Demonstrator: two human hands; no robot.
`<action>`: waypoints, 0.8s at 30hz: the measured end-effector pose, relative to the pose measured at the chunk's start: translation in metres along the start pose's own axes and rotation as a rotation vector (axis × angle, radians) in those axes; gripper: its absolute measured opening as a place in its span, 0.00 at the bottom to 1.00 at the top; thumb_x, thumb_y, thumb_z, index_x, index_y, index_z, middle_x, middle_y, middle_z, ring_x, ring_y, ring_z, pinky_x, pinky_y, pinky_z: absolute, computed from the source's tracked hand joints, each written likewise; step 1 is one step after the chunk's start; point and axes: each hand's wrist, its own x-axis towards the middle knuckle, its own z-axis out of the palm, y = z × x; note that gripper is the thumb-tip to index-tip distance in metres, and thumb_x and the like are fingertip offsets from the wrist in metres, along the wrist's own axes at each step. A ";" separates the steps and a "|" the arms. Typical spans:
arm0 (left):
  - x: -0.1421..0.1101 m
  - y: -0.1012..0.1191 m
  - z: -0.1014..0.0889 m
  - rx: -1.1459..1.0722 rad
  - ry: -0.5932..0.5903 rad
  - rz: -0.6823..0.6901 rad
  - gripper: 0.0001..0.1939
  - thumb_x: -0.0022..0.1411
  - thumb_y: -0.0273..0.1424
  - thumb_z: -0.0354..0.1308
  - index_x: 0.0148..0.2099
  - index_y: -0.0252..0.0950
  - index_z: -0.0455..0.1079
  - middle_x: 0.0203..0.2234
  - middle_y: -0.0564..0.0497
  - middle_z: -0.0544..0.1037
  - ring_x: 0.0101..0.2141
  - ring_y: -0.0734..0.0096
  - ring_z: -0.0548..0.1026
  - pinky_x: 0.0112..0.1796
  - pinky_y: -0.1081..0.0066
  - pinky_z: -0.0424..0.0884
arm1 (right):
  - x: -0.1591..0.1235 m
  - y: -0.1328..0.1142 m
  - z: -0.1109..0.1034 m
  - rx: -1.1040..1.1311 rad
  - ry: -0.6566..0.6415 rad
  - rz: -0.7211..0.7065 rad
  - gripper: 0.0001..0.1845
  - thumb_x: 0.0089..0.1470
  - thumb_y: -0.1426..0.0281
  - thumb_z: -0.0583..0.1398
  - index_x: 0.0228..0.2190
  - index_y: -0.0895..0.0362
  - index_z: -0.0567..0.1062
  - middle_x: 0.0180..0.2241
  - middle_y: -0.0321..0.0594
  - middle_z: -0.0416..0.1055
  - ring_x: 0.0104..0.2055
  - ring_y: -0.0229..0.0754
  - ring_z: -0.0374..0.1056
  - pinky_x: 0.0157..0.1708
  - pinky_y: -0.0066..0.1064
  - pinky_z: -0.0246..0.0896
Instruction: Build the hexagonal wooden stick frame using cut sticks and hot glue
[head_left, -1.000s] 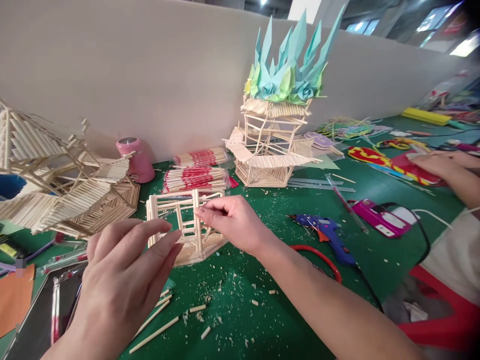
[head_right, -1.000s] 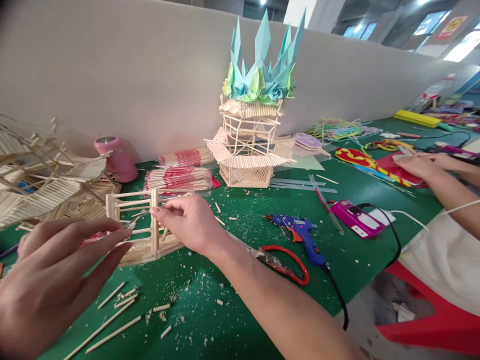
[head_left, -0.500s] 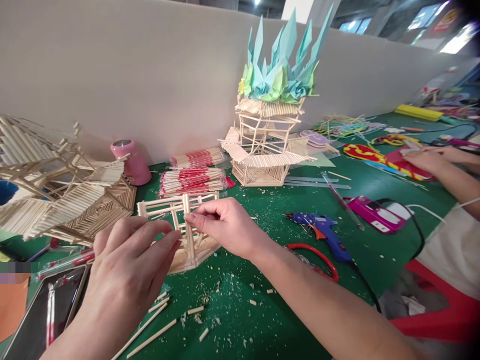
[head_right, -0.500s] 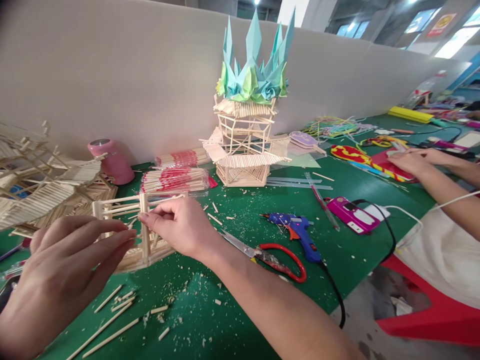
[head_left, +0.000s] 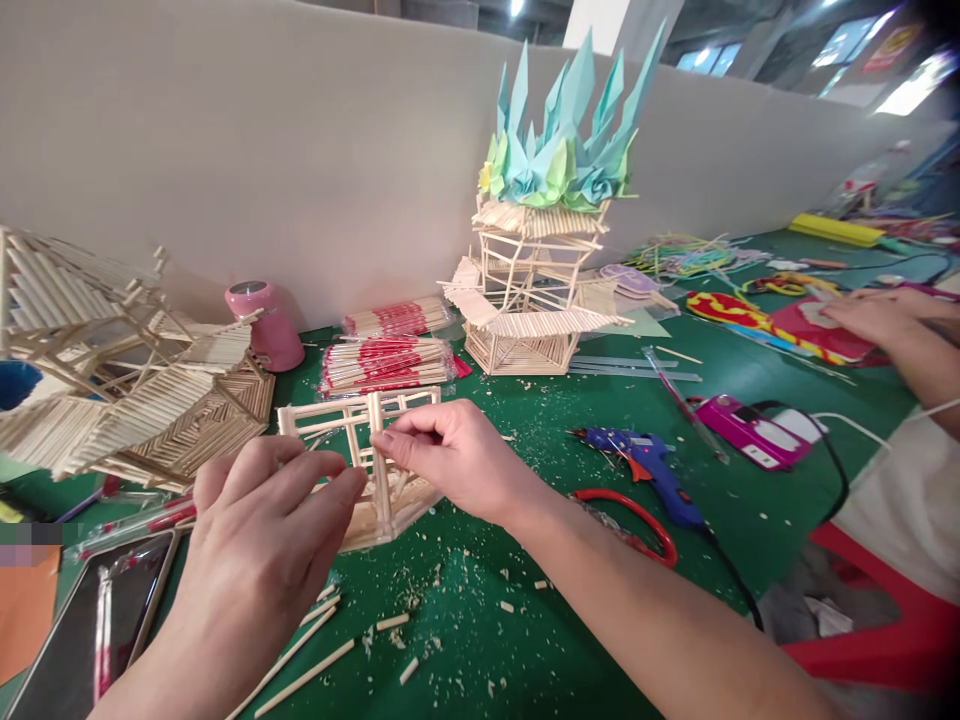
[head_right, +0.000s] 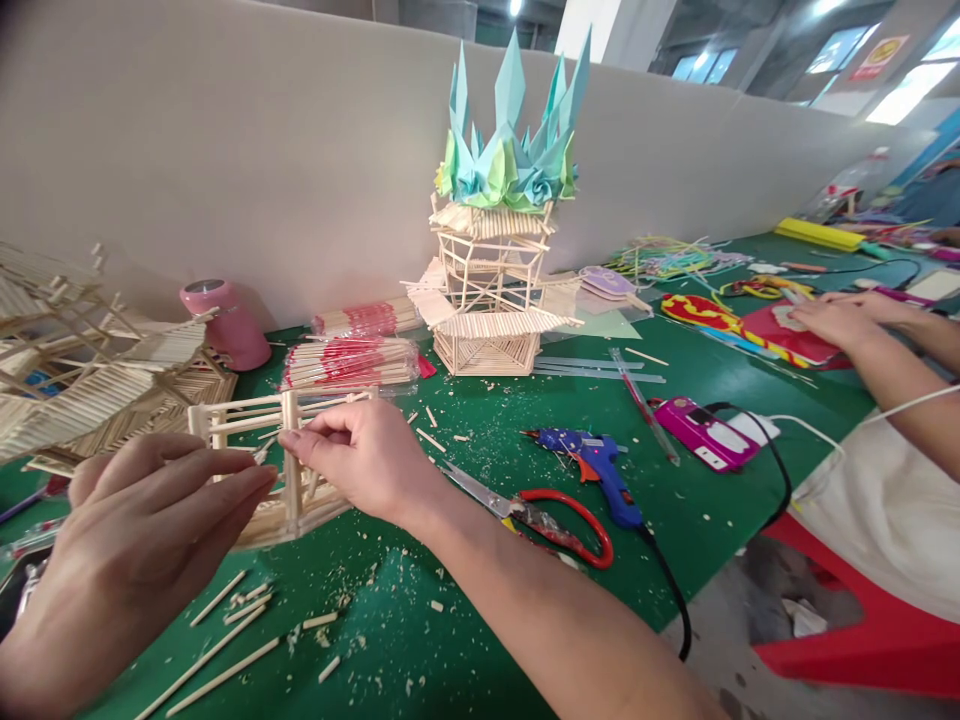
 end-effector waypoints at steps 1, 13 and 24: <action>0.000 0.000 0.000 0.004 0.003 0.001 0.06 0.58 0.27 0.53 0.37 0.42 0.69 0.32 0.51 0.78 0.35 0.61 0.68 0.32 0.64 0.61 | 0.000 0.000 0.000 0.001 -0.002 -0.002 0.19 0.50 0.59 0.61 0.17 0.59 0.67 0.17 0.28 0.47 0.20 0.30 0.42 0.18 0.26 0.35; 0.001 0.003 -0.002 0.020 -0.010 -0.005 0.06 0.59 0.28 0.52 0.36 0.42 0.69 0.31 0.51 0.78 0.35 0.60 0.68 0.31 0.64 0.60 | -0.003 0.002 0.000 0.019 -0.011 -0.026 0.19 0.51 0.59 0.60 0.17 0.59 0.66 0.18 0.28 0.47 0.21 0.31 0.42 0.19 0.27 0.36; 0.002 0.003 -0.001 0.007 0.029 0.023 0.06 0.59 0.27 0.53 0.37 0.41 0.69 0.31 0.51 0.78 0.33 0.61 0.67 0.31 0.64 0.58 | -0.004 0.000 -0.001 0.034 -0.006 0.007 0.19 0.51 0.61 0.60 0.17 0.58 0.64 0.18 0.29 0.47 0.22 0.31 0.42 0.20 0.27 0.36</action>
